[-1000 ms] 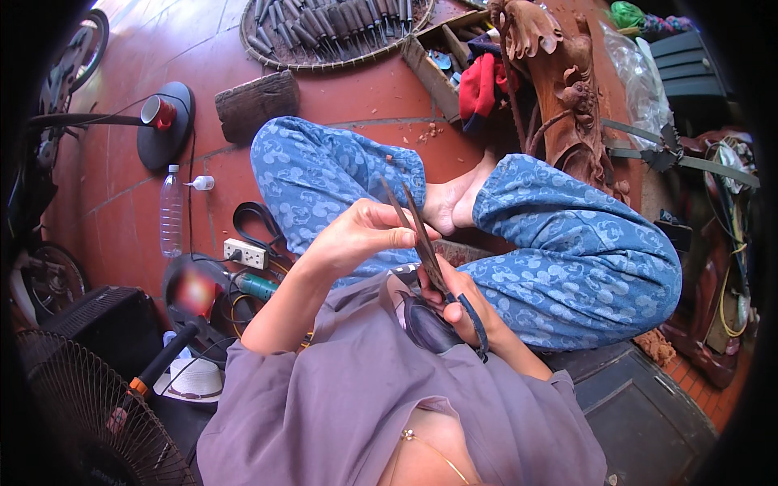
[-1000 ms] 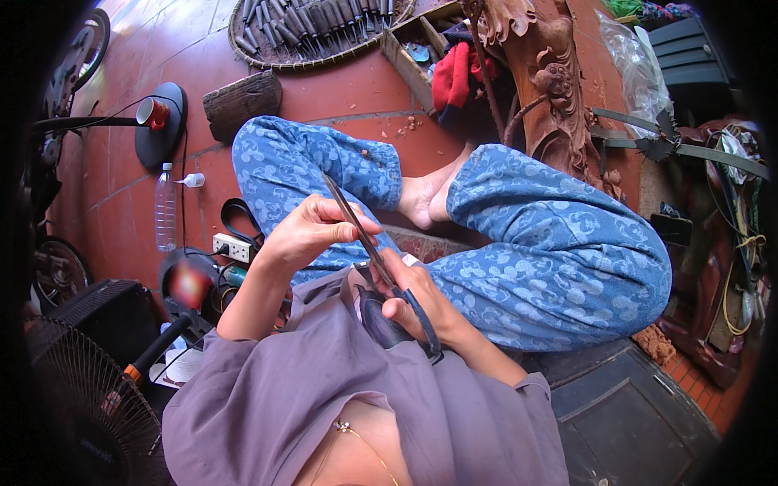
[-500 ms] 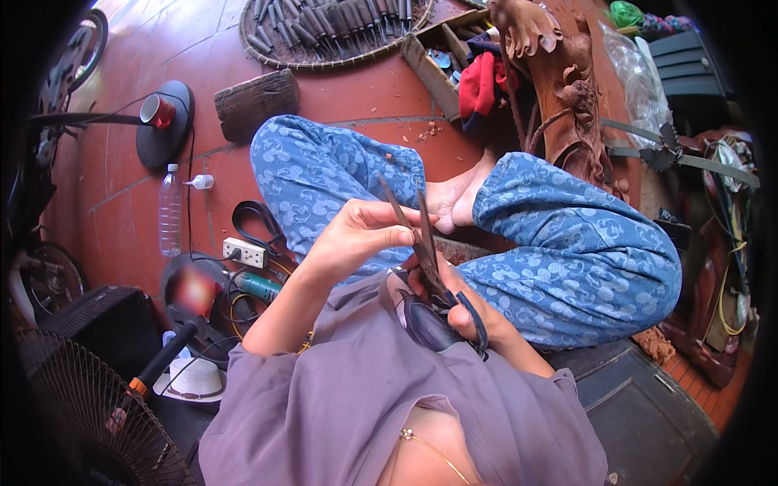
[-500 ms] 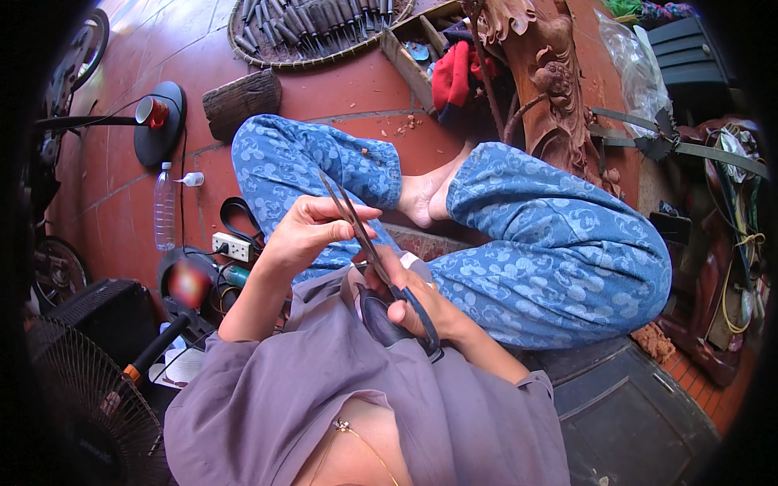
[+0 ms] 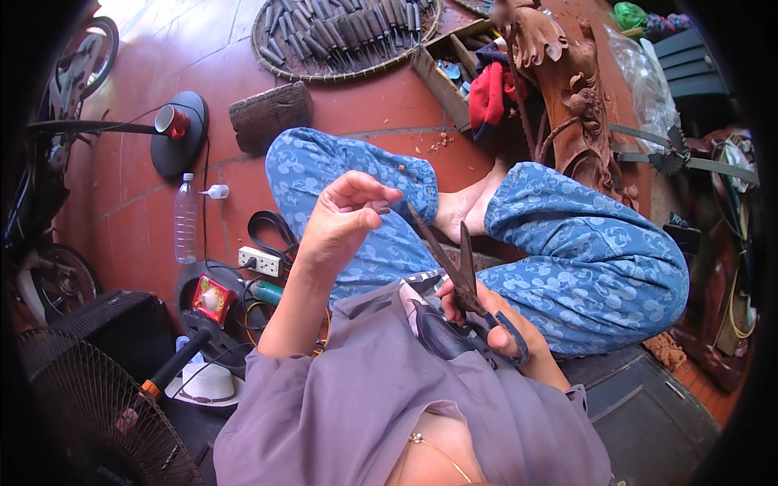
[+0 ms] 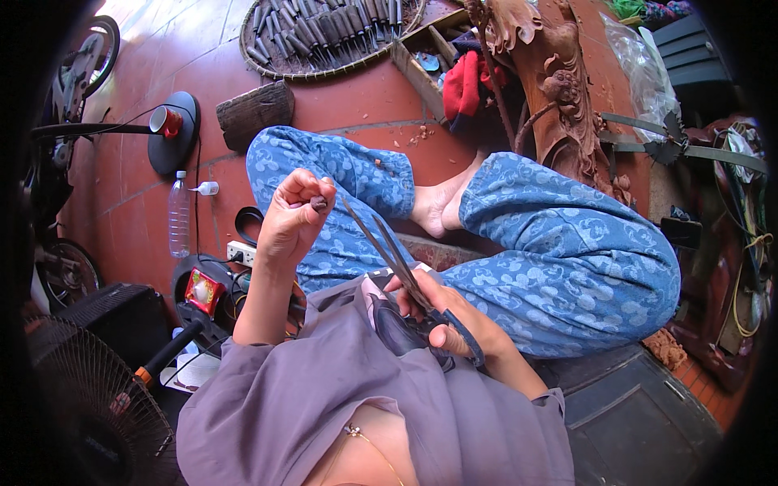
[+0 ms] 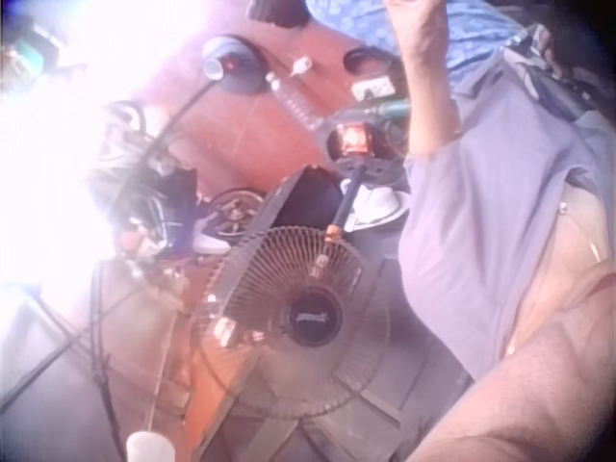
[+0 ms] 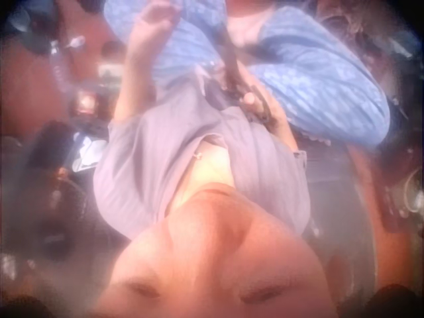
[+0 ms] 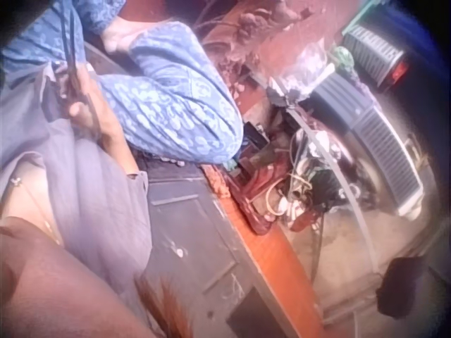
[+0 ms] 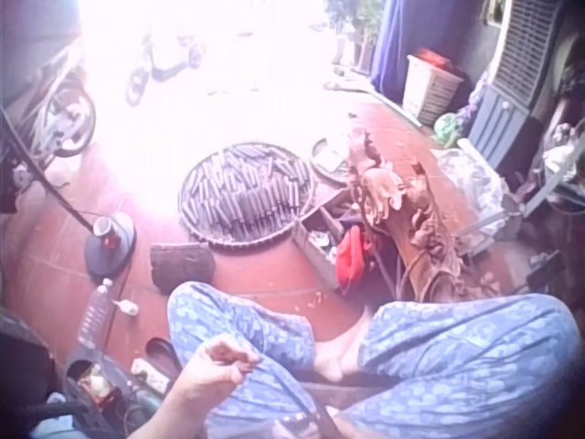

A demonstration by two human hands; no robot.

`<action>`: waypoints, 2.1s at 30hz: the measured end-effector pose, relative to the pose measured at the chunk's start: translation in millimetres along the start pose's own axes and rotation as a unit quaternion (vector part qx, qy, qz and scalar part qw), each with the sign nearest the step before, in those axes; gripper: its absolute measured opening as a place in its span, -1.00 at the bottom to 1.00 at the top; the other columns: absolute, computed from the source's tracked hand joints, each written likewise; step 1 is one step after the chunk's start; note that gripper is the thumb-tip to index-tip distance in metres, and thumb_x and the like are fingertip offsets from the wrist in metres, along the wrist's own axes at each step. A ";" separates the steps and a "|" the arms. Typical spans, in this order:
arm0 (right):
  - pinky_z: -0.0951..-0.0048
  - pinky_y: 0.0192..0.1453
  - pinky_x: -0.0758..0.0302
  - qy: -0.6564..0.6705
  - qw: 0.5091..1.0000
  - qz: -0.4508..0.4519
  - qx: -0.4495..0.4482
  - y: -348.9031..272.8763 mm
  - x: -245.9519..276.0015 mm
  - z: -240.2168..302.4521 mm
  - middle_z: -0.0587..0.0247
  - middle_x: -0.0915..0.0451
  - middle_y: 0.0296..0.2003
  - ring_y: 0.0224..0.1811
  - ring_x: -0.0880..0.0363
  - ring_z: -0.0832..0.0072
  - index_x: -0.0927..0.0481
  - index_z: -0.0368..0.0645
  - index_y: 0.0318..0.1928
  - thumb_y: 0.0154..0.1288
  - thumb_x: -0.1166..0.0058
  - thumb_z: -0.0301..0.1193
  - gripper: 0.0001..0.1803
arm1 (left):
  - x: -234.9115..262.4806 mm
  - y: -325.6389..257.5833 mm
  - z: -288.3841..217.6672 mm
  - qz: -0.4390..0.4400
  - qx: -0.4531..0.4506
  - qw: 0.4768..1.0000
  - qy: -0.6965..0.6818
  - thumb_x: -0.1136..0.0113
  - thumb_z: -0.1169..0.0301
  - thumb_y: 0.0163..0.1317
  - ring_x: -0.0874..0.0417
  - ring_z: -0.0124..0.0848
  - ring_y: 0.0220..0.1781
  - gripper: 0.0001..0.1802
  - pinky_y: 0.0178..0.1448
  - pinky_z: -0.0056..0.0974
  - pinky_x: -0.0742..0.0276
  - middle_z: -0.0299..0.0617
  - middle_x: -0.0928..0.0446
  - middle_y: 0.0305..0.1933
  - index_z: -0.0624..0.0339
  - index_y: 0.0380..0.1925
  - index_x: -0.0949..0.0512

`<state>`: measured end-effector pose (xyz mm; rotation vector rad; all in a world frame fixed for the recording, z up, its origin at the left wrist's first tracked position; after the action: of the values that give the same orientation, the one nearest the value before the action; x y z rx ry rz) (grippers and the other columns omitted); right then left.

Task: The person sits on the floor and uses scissors to cut a small piece of material. They then apply glue from a small bottle to the piece and attach it to another component. The person repeats this process with additional small parts, handling them one at a time.

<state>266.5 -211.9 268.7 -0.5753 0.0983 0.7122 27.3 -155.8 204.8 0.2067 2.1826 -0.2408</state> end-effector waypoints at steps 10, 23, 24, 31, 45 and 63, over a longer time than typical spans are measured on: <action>0.68 -0.41 -0.20 0.033 0.996 0.053 -0.069 0.2 0.6 8.9 0.46 -0.36 -0.50 -0.46 -0.30 0.70 -0.38 -0.24 -0.04 -0.52 0.16 0.65 0.26 | -7.8 4.2 -2.3 0.052 -0.021 0.998 0.030 -0.24 0.27 0.15 -0.46 -0.45 -0.18 -0.81 -0.10 -0.44 -0.31 -0.14 -0.59 -0.23 0.12 -0.32 -0.58; 0.57 -0.42 -0.27 -0.065 0.998 0.010 -0.002 11.1 -6.2 -2.5 0.39 -0.36 -0.55 -0.50 -0.34 0.60 -0.38 -0.21 -0.03 -0.34 0.32 0.65 0.20 | -8.9 5.5 7.0 0.005 -0.022 0.996 0.089 -0.37 0.32 0.01 -0.51 -0.42 -0.21 -0.72 -0.10 -0.40 -0.37 -0.18 -0.53 -0.34 0.17 -0.33 -0.51; 0.57 -0.42 -0.27 -0.067 0.998 0.012 -0.006 12.5 -5.8 -3.7 0.38 -0.36 -0.55 -0.50 -0.34 0.59 -0.38 -0.21 -0.02 -0.35 0.31 0.65 0.20 | -9.0 3.2 6.9 -0.002 -0.010 0.995 0.104 -0.39 0.34 -0.02 -0.53 -0.41 -0.22 -0.71 -0.11 -0.39 -0.39 -0.18 -0.53 -0.35 0.19 -0.33 -0.52; 0.48 -0.39 -0.29 -0.123 0.990 -0.048 0.054 19.7 -11.9 -2.4 0.26 -0.34 -0.49 -0.43 -0.36 0.46 -0.34 -0.24 -0.04 -0.42 0.26 0.65 0.22 | -23.8 -0.4 11.2 0.024 0.141 0.976 0.164 -0.44 0.48 -0.16 -0.58 -0.35 -0.29 -0.76 -0.18 -0.30 -0.50 -0.11 -0.57 -0.40 0.31 -0.43 -0.62; 0.42 -0.48 -0.22 -0.137 0.984 -0.082 0.078 22.0 -12.4 -17.8 0.23 -0.31 -0.60 -0.57 -0.28 0.45 -0.36 -0.27 -0.33 0.07 0.36 0.46 -0.11 | -24.8 2.6 9.4 0.040 0.145 0.967 0.208 -0.37 0.53 -0.09 -0.57 -0.44 -0.31 -0.84 -0.21 -0.39 -0.49 -0.14 -0.58 -0.37 0.34 -0.46 -0.63; 0.46 -0.32 -0.23 -0.065 0.996 -0.027 0.062 29.8 -16.5 -21.9 0.30 -0.28 -0.46 -0.42 -0.28 0.47 -0.24 -0.23 0.03 -0.42 0.39 0.69 0.28 | -27.9 -11.5 18.5 0.002 0.171 0.974 0.147 -0.40 0.35 -0.05 -0.57 -0.43 -0.26 -0.68 -0.12 -0.36 -0.47 -0.21 -0.56 -0.37 0.32 -0.32 -0.63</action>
<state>237.1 -215.0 240.9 -0.4099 0.0065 0.6829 55.2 -173.2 218.0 0.4661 2.4197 -0.6195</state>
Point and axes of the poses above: each hand's wrist, its own y-axis towards the middle knuckle, its own x-axis out of the back of the hand, z = x × y, the point moved 1 cm from there along y, towards the middle knuckle
